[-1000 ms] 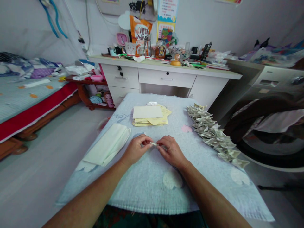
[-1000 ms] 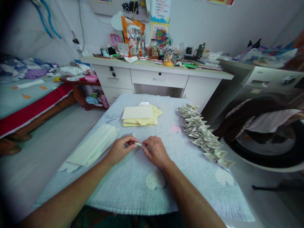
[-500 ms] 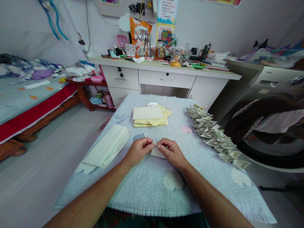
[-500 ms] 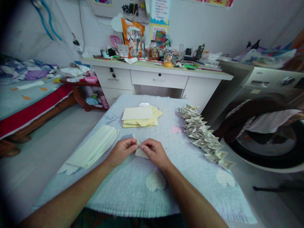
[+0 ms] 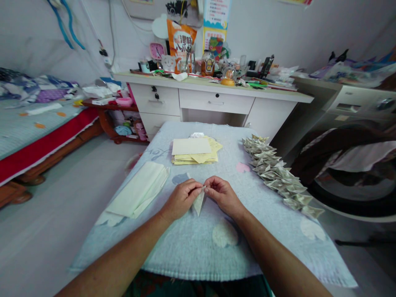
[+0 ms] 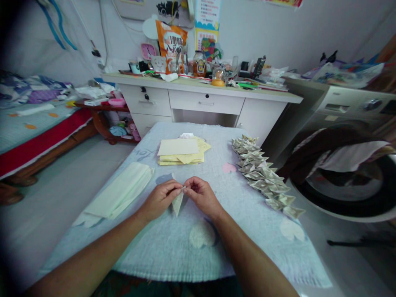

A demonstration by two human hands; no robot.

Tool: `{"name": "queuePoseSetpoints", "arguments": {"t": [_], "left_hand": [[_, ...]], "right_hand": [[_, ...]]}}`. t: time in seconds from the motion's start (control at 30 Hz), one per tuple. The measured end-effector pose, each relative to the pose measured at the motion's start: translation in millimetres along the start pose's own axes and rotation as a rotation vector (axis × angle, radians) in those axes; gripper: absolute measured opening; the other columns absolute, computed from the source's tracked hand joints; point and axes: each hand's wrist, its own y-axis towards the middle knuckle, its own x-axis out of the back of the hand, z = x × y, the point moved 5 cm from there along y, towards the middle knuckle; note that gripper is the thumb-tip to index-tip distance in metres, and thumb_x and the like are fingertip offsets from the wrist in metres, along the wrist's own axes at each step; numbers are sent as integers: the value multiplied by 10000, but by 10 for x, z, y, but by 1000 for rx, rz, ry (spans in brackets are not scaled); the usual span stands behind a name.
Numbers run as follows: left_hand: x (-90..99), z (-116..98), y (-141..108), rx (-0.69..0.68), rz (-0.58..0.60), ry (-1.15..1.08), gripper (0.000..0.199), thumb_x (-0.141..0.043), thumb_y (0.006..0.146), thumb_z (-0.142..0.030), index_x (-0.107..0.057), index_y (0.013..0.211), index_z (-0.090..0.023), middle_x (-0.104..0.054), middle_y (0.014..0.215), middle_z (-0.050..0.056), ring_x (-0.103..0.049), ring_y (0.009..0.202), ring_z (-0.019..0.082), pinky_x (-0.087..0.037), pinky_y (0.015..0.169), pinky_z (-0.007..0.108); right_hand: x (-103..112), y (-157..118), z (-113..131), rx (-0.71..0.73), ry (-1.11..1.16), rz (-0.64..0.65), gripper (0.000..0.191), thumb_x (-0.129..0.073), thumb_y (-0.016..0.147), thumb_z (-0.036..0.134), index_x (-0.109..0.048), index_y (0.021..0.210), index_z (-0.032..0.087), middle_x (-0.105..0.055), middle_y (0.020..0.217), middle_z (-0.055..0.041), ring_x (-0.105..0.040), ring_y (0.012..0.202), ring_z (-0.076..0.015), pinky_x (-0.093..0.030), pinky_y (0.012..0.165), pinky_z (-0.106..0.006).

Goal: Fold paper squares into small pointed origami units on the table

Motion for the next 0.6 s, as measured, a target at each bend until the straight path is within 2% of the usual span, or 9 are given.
{"name": "queuePoseSetpoints", "arguments": {"t": [0.27,0.43,0.6], "left_hand": [[-9,-36,-7,-25,14,7,225,-459,928,-277,-652,885,-169,-588,805,26,-561,794,145,-431,729,246],[-8,-45,-15,-11,12,14,183,-541,884,-315,-652,867,-170,-568,774,12,-544,738,137,-423,673,235],[-9,-34,0,11,19,-8,195,-542,887,-315,-666,864,-167,-592,783,20,-563,763,143,-429,704,245]], "right_hand": [[16,-10,7,13,2,3,255,-674,787,411,-550,794,188,-479,694,33,-422,643,-103,-364,632,-230],[11,-11,12,6,11,8,277,-685,771,424,-536,781,190,-481,687,35,-426,632,-104,-363,629,-232],[20,-20,15,12,34,33,274,-696,768,418,-547,813,192,-472,698,34,-422,640,-105,-355,624,-228]]}}
